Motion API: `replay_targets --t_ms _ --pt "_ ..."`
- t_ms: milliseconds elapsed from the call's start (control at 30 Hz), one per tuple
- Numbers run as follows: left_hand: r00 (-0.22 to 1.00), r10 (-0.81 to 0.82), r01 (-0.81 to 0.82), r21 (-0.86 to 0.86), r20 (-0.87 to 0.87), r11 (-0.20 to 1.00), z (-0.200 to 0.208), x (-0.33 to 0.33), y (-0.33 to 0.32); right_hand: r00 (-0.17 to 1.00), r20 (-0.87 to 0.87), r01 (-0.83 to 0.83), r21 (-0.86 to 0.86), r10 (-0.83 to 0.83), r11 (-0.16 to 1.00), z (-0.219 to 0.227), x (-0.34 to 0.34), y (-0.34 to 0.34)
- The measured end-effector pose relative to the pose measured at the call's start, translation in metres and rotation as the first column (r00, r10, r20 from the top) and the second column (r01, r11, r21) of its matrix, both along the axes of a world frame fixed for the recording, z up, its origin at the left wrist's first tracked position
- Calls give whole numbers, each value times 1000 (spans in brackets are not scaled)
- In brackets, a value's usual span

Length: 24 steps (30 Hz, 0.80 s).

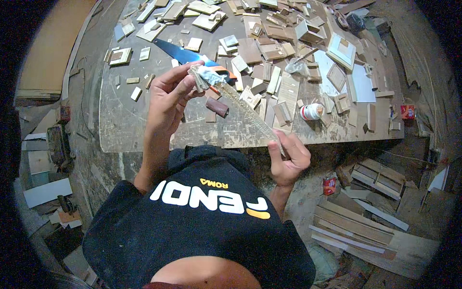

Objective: Applies glue to small wooden pieces and fits them together to assemble small wooden boxes or frames on a workbench.

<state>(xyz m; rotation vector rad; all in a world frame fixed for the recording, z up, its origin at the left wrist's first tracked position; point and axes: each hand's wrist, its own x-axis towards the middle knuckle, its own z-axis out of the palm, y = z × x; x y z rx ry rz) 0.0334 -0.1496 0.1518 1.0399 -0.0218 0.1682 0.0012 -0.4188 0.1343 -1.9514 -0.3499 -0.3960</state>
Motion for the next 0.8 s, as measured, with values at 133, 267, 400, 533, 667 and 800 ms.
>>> replay_targets --t_ms 133,267,400,533,667,800 --pt "999 36 -36 4 -4 999 -4 2 3 1000 -18 -23 -67 22 997 6 -2 1" --pt "998 50 -50 -28 -28 998 -3 2 3 1000 20 -16 -36 17 999 3 -4 -2" --pt "999 41 -42 -70 -21 997 -4 2 6 991 136 18 -3 -18 1000 6 0 0" --pt "999 33 -34 -38 -29 999 -1 -1 5 977 208 62 -31 -54 998 5 1 0" --pt "999 34 -35 -57 -18 998 -2 -3 4 967 256 22 -67 -4 998 7 3 3" --pt "998 53 -54 -68 -19 996 -6 -5 5 955 292 -18 -124 54 992 14 4 -2"
